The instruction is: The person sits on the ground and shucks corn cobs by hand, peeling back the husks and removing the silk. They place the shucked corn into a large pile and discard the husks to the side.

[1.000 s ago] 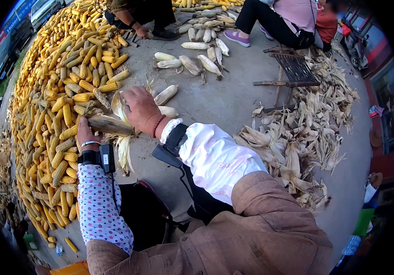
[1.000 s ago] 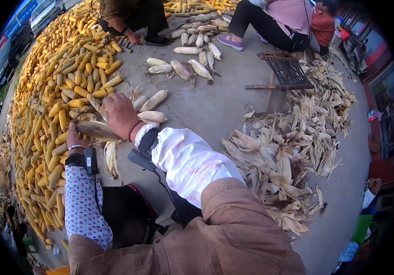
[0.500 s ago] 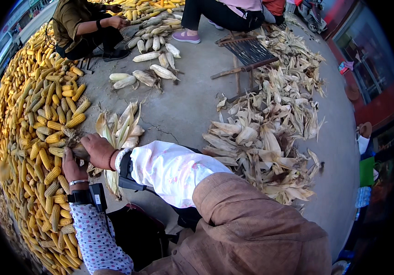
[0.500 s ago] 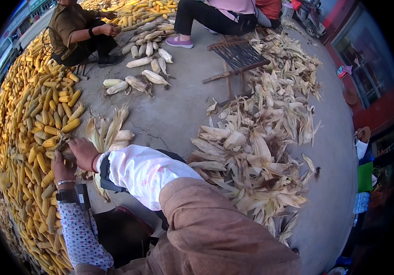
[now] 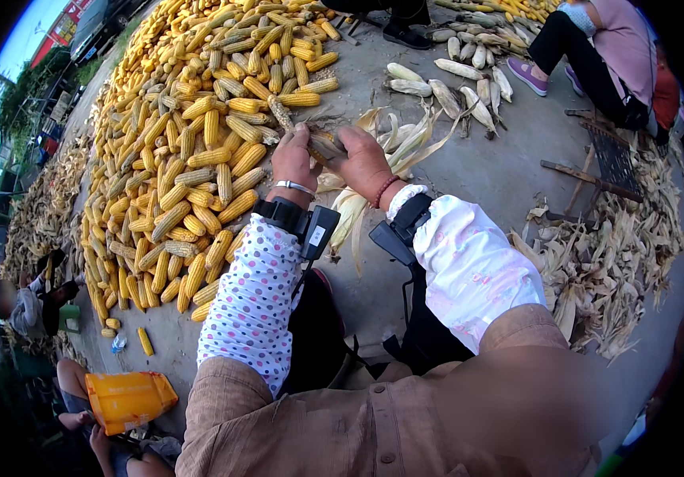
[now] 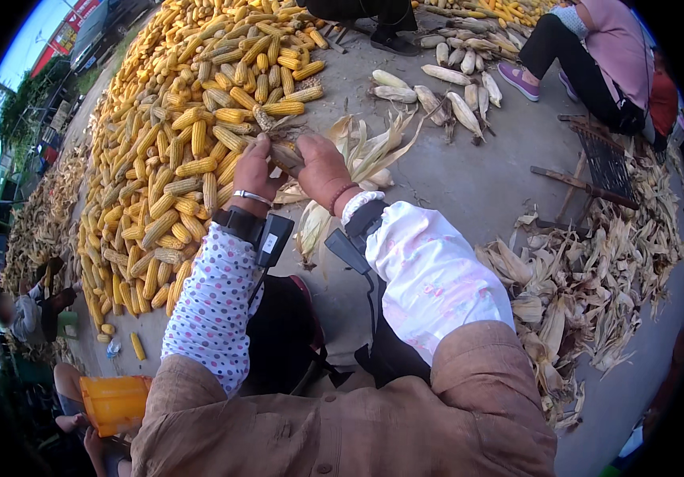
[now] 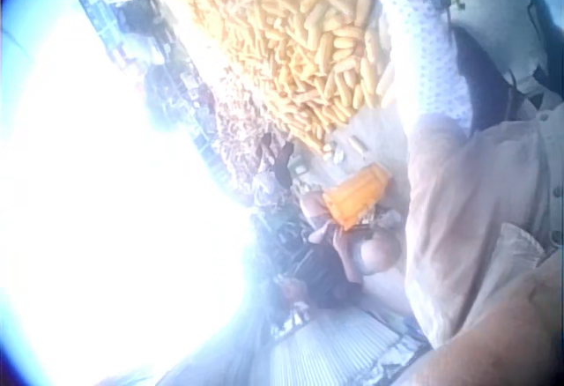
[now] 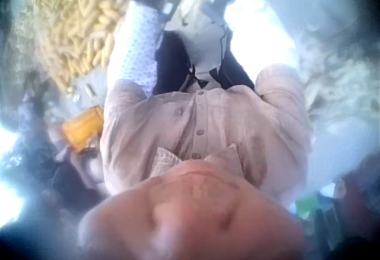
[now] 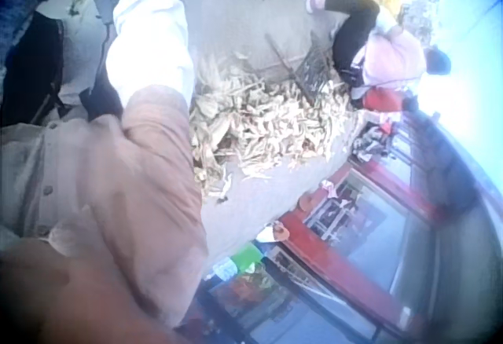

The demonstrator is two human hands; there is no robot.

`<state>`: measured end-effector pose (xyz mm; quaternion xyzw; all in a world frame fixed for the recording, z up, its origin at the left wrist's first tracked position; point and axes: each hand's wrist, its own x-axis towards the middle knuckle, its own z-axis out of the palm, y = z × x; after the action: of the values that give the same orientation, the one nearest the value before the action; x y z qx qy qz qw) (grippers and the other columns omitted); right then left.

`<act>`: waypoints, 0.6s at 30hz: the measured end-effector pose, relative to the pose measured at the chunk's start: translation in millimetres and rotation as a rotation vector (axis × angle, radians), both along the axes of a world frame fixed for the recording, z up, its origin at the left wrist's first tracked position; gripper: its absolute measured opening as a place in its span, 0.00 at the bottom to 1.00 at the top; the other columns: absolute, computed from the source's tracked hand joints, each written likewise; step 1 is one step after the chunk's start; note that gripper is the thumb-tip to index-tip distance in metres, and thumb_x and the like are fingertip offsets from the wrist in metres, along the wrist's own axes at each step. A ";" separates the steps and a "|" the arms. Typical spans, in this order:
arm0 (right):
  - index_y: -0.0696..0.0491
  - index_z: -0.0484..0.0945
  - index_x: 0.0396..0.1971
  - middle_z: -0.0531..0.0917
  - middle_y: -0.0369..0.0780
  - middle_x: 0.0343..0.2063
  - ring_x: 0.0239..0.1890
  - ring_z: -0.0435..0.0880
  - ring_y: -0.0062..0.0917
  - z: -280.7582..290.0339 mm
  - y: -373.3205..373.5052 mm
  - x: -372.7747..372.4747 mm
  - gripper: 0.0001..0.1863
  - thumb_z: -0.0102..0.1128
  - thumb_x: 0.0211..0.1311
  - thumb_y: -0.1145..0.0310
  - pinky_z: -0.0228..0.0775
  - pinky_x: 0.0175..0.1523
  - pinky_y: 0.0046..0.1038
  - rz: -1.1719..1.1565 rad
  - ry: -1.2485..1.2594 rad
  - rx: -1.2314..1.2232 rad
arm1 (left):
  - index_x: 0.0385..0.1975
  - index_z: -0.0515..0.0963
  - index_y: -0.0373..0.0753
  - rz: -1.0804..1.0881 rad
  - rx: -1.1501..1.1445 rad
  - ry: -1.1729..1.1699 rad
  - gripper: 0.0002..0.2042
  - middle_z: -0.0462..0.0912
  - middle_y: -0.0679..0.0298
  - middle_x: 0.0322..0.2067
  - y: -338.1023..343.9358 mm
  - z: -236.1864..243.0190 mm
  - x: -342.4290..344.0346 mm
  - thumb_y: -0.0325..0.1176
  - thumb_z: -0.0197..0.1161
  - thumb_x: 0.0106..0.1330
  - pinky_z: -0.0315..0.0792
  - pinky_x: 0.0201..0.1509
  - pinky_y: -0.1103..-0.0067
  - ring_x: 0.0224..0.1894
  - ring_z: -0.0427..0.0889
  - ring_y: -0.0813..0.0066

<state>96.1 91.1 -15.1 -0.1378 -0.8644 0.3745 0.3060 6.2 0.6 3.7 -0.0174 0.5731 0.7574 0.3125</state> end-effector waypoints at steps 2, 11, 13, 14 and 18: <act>0.57 0.69 0.25 0.74 0.47 0.25 0.31 0.73 0.43 -2.7 -2.9 -4.7 0.11 0.61 0.41 0.72 0.66 0.35 0.35 0.005 0.071 -0.031 | 0.38 0.70 0.48 -0.113 -0.024 0.112 0.09 0.70 0.73 0.36 -7.2 -13.2 -16.3 0.42 0.51 0.64 0.64 0.41 0.65 0.39 0.68 0.76; 0.57 0.68 0.27 0.74 0.40 0.22 0.25 0.75 0.28 -4.4 15.5 -8.2 0.09 0.59 0.47 0.75 0.67 0.31 0.26 -0.081 0.093 -0.348 | 0.45 0.68 0.47 -0.221 0.051 0.107 0.13 0.72 0.70 0.38 -9.9 3.4 -17.0 0.37 0.57 0.61 0.65 0.42 0.74 0.39 0.70 0.77; 0.57 0.66 0.26 0.72 0.33 0.21 0.25 0.75 0.18 -9.4 19.2 -16.4 0.07 0.56 0.51 0.77 0.68 0.28 0.20 -0.046 0.156 -0.474 | 0.47 0.66 0.45 -0.188 0.049 0.130 0.17 0.72 0.67 0.39 -10.9 -2.1 -20.7 0.33 0.59 0.58 0.67 0.41 0.74 0.39 0.72 0.74; 0.57 0.66 0.26 0.72 0.34 0.21 0.24 0.75 0.18 -11.4 19.8 -17.7 0.07 0.56 0.51 0.78 0.69 0.28 0.20 -0.030 0.177 -0.578 | 0.48 0.65 0.44 -0.140 0.038 0.141 0.19 0.72 0.66 0.39 -8.6 -4.8 -19.3 0.31 0.60 0.57 0.69 0.40 0.74 0.39 0.73 0.73; 0.57 0.66 0.28 0.72 0.35 0.23 0.23 0.76 0.19 0.5 13.1 -13.3 0.07 0.55 0.52 0.78 0.70 0.28 0.21 0.027 0.213 -0.817 | 0.48 0.61 0.39 -0.015 -0.054 0.123 0.22 0.73 0.62 0.38 -6.0 -14.6 -10.1 0.27 0.62 0.55 0.71 0.38 0.73 0.39 0.75 0.69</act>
<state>82.7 104.1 -14.6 -0.1968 -0.6101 0.7025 0.3089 -3.9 -5.4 -11.0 0.0250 0.6114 0.7390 0.2817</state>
